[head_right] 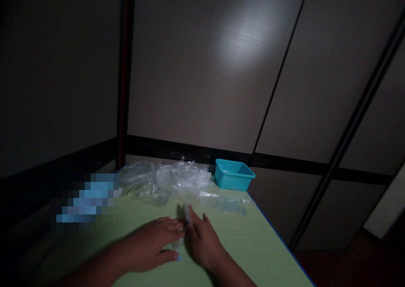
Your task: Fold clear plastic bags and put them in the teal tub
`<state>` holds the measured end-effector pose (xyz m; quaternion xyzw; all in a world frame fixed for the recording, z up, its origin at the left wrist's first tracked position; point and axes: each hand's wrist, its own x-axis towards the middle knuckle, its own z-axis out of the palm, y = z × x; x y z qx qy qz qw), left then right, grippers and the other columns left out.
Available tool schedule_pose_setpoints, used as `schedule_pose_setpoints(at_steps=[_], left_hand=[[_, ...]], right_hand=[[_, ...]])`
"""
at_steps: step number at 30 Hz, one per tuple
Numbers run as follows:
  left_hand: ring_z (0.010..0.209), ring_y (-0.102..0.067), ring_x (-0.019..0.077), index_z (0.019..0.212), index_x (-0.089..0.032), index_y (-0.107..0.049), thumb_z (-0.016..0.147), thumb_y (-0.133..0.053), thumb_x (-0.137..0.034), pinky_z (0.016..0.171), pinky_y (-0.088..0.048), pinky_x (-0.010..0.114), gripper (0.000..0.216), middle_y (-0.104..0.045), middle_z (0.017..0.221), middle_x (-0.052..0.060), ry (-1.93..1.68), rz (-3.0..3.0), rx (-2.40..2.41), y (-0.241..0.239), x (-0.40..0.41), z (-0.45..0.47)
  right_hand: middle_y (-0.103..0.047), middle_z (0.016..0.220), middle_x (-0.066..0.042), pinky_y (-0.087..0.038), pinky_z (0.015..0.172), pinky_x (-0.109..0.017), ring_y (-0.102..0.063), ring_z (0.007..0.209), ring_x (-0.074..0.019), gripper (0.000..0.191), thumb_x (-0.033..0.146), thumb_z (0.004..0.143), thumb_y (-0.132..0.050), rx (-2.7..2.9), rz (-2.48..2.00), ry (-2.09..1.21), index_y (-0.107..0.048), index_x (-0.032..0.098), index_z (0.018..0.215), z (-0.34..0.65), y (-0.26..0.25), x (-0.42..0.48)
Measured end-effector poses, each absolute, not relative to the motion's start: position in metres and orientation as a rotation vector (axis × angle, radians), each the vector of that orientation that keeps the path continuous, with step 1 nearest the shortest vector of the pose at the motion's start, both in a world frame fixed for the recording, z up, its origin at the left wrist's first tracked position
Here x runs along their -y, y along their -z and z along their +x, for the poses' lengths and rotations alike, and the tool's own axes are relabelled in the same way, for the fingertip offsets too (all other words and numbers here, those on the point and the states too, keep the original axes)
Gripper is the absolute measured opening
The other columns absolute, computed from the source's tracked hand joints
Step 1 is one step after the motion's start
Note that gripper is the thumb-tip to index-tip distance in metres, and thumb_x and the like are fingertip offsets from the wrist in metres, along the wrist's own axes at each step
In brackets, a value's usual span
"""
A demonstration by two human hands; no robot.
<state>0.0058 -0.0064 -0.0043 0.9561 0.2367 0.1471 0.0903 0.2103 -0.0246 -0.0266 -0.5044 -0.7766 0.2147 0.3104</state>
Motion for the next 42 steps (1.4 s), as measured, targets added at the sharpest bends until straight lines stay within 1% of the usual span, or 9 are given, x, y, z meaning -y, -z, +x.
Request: schedule_pose_setpoints(at_steps=[5, 17, 22, 28, 31, 34, 37, 39, 42], left_hand=[[0.111, -0.051, 0.0253, 0.115, -0.025, -0.055, 0.08, -0.059, -0.044, 0.099, -0.035, 0.041, 0.04, -0.058, 0.12, 0.005, -0.481, 2.853, -0.704, 0.005, 0.007, 0.007], [0.12, -0.042, 0.0255, 0.123, -0.03, -0.05, 0.078, -0.062, -0.039, 0.102, -0.03, 0.04, 0.047, -0.048, 0.132, 0.004, -0.477, 2.829, -0.688, -0.002, 0.006, 0.002], [0.104, -0.051, 0.0206, 0.095, -0.028, -0.064, 0.08, -0.06, -0.03, 0.093, -0.035, 0.032, 0.016, -0.06, 0.108, 0.001, -0.604, 2.783, -0.738, -0.014, 0.0, -0.006], [0.091, -0.049, 0.0191, 0.074, -0.02, -0.058, 0.074, -0.064, -0.023, 0.078, -0.039, 0.028, 0.007, -0.054, 0.087, 0.001, -0.76, 2.648, -1.119, -0.005, -0.009, -0.007], [0.098, -0.046, 0.0205, 0.076, -0.022, -0.055, 0.07, -0.067, -0.025, 0.083, -0.037, 0.03, 0.014, -0.053, 0.093, 0.001, -0.752, 2.625, -1.16, 0.003, -0.011, -0.006], [0.117, -0.036, 0.0257, 0.086, -0.025, -0.056, 0.068, -0.067, -0.028, 0.095, -0.03, 0.04, 0.021, -0.049, 0.115, 0.004, -0.726, 2.634, -1.266, 0.01, -0.014, -0.006], [0.132, -0.014, 0.0307, 0.108, -0.033, -0.054, 0.071, -0.064, -0.03, 0.102, -0.014, 0.052, 0.039, -0.029, 0.142, 0.004, -0.648, 2.608, -1.384, 0.016, -0.019, -0.007], [0.135, -0.004, 0.0316, 0.121, -0.039, -0.047, 0.072, -0.062, -0.033, 0.102, -0.007, 0.056, 0.052, -0.016, 0.149, 0.004, -0.585, 2.568, -1.432, 0.02, -0.021, -0.007], [0.136, 0.001, 0.0316, 0.129, -0.043, -0.039, 0.073, -0.06, -0.037, 0.101, -0.004, 0.059, 0.06, -0.009, 0.151, 0.003, -0.52, 2.53, -1.463, 0.022, -0.024, -0.007]], right_hand=[[-0.027, 0.144, 0.001, -0.007, 0.108, -0.051, -0.024, 0.133, -0.0205, 0.047, 0.031, 0.093, -0.033, 2.102, -1.217, -0.631, -0.023, 0.035, 0.139, 0.21, 0.025, 0.029], [-0.021, 0.147, -0.001, -0.01, 0.108, -0.05, -0.017, 0.135, -0.0174, 0.061, 0.016, 0.086, -0.034, 2.336, -1.399, -0.333, -0.017, 0.029, 0.142, 0.207, 0.026, 0.031], [-0.02, 0.147, 0.001, -0.011, 0.108, -0.048, -0.016, 0.135, -0.0153, 0.065, 0.012, 0.082, -0.034, 2.36, -1.442, -0.271, -0.015, 0.03, 0.142, 0.206, 0.023, 0.034], [-0.016, 0.148, 0.003, -0.01, 0.107, -0.051, -0.012, 0.136, -0.0155, 0.075, 0.006, 0.074, -0.036, 2.403, -1.481, -0.236, -0.017, 0.035, 0.141, 0.205, 0.021, 0.033], [-0.012, 0.148, 0.003, -0.009, 0.107, -0.051, -0.01, 0.136, -0.0166, 0.079, 0.004, 0.07, -0.037, 2.415, -1.511, -0.236, -0.02, 0.037, 0.14, 0.203, 0.019, 0.034], [-0.01, 0.148, 0.003, -0.008, 0.106, -0.052, -0.008, 0.136, -0.0176, 0.082, 0.003, 0.068, -0.038, 2.423, -1.537, -0.253, -0.021, 0.039, 0.139, 0.202, 0.017, 0.034], [-0.008, 0.148, 0.004, -0.008, 0.106, -0.052, -0.005, 0.136, -0.0179, 0.082, 0.004, 0.068, -0.038, 2.43, -1.56, -0.28, -0.021, 0.041, 0.138, 0.201, 0.015, 0.034], [-0.007, 0.148, 0.005, -0.007, 0.105, -0.053, -0.004, 0.136, -0.0181, 0.081, 0.004, 0.068, -0.039, 2.438, -1.565, -0.299, -0.022, 0.043, 0.137, 0.201, 0.014, 0.034], [-0.005, 0.148, 0.005, -0.005, 0.105, -0.054, -0.003, 0.136, -0.0184, 0.077, 0.006, 0.071, -0.039, 2.46, -1.556, -0.313, -0.025, 0.045, 0.136, 0.202, 0.012, 0.034]])
